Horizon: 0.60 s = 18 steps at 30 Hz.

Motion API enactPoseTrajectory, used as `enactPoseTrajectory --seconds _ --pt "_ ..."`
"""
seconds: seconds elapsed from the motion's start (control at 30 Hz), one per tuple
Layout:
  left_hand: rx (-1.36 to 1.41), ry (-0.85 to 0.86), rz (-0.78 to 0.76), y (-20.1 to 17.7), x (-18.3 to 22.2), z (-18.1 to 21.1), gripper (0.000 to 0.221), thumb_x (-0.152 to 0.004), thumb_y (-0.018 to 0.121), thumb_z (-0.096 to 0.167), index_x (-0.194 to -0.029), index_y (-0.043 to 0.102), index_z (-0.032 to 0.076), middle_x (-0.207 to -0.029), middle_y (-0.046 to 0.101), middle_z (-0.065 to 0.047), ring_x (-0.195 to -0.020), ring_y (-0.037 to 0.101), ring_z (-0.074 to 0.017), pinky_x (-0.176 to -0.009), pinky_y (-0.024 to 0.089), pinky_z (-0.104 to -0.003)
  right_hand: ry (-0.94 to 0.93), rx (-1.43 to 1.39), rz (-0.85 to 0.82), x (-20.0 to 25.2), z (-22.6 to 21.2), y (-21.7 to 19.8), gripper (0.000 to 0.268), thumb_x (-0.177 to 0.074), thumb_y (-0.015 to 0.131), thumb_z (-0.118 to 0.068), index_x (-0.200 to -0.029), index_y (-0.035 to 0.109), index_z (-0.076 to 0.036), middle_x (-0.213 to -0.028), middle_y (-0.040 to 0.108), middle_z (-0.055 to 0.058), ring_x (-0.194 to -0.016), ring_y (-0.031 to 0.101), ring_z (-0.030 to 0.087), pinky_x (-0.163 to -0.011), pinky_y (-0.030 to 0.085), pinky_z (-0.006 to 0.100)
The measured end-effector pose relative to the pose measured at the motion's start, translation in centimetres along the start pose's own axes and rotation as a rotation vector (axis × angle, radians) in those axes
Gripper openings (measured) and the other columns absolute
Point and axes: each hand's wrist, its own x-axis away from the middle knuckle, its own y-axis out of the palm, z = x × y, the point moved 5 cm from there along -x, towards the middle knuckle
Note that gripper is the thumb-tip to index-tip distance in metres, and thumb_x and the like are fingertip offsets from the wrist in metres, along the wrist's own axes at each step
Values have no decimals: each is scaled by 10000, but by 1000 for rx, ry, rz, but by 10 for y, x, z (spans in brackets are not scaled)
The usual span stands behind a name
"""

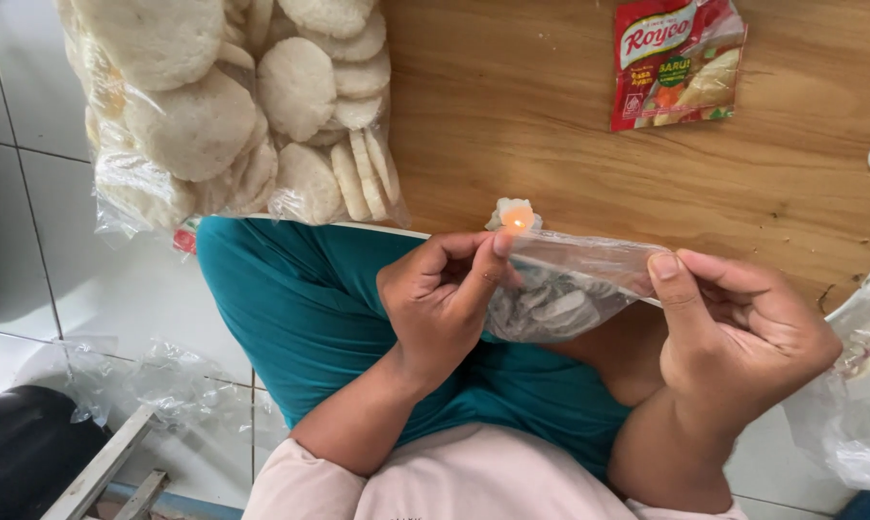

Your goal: Sealing small plastic bags containing food items using a candle flame

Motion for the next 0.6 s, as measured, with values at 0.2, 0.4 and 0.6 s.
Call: enactPoseTrajectory --seconds 0.2,0.4,0.6 --pt "-36 7 -16 7 0 5 98 -962 707 23 -927 678 -63 -729 702 -91 -593 657 -105 -509 480 -182 2 39 23 2 8 -12 177 -1033 796 204 -1061 621 206 -960 658 248 -750 588 201 -748 552 283" --pt "3 6 -8 9 1 4 92 -962 708 15 -926 669 -60 -727 692 -88 -599 664 -111 -517 487 -185 8 27 17 0 -1 -10 163 -1031 774 198 -1045 612 216 -934 655 257 -756 639 239 -750 577 296" --pt "5 -9 13 0 3 -1 117 -963 710 38 -919 675 -64 -709 695 -92 -576 636 -98 -503 451 -174 27 5 18 1 -7 -4 154 -1005 775 186 -1030 623 178 -924 660 216 -760 644 211 -747 563 271"
